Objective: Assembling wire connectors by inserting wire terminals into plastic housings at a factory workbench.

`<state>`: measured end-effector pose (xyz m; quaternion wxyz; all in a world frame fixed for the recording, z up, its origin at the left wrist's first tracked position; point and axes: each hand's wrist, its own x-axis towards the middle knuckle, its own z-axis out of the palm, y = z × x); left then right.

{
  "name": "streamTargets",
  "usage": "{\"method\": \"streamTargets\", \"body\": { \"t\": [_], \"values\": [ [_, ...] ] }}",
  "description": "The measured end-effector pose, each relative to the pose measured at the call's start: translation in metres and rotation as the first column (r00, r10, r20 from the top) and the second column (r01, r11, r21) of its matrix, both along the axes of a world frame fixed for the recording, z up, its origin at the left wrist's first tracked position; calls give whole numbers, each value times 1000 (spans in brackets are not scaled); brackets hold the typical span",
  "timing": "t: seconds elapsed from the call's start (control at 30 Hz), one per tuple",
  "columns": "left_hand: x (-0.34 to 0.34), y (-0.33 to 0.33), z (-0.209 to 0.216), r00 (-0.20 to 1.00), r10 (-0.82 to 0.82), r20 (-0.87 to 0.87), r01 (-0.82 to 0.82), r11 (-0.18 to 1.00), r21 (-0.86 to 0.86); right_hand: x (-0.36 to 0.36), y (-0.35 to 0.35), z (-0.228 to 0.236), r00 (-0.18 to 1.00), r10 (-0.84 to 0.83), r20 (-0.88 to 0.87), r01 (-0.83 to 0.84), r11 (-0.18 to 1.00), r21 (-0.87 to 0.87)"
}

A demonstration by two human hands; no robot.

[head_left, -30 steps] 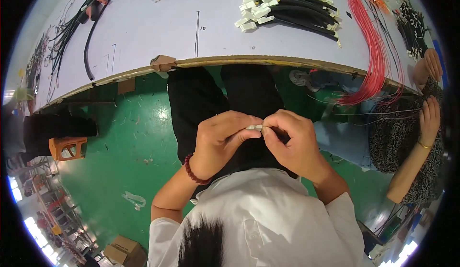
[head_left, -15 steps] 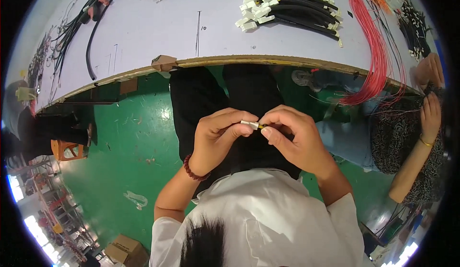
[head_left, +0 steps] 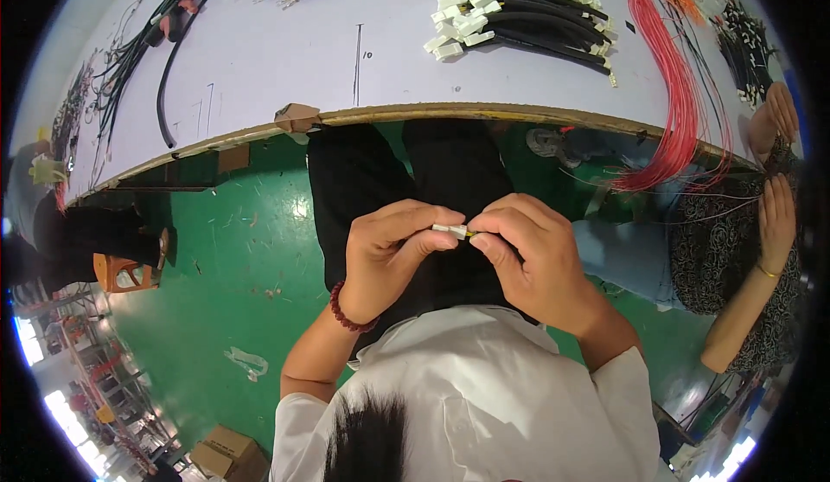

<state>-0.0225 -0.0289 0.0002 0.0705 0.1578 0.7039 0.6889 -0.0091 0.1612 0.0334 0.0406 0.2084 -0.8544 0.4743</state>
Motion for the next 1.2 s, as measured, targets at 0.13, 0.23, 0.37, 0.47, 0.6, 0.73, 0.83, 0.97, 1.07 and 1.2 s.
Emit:
{"method": "streamTargets", "body": {
  "t": [0.13, 0.23, 0.37, 0.47, 0.6, 0.73, 0.83, 0.97, 1.07, 1.2],
  "values": [
    [-1, 2, 0, 999, -11, -41, 11, 1000, -16, -2, -1, -3, 999, -27, -45, 28, 1000, 5],
    [0, 3, 1, 998, -12, -55, 11, 1000, -24, -1, -2, -5, 998, -42, -46, 42, 999, -1],
    [1, 5, 0, 998, 26, -49, -29, 997, -76, -3, 2, 0, 1000, 4, 5, -4, 999, 43],
    [0, 3, -6, 987, 28, 161, -44, 995, 95, -11, 6, 4, 999, 23, 37, -25, 999, 46],
    [-10, -10, -5, 936, -1, 351, -110, 949, 294, -28, 15, 18, 977, 20, 210, -32, 998, 56],
    [-18, -21, 0, 893, -34, 449, -168, 900, 401, -69, 30, 38, 984, -53, 170, 41, 997, 73],
    [-20, -22, 4, 885, -44, 464, -193, 871, 451, -127, 40, 52, 990, -91, -112, 103, 988, 112],
    [-21, -11, 6, 891, -33, 452, -190, 878, 440, -224, 57, 40, 900, -171, -400, 300, 910, 286],
    [-22, -9, 7, 887, -10, 461, -212, 879, 426, -263, 54, 27, 911, -71, -407, 301, 789, 536],
    [-25, -14, 3, 858, 2, 513, -242, 883, 403, -273, 42, 24, 957, -55, -284, 248, 660, 709]
  ]
}}
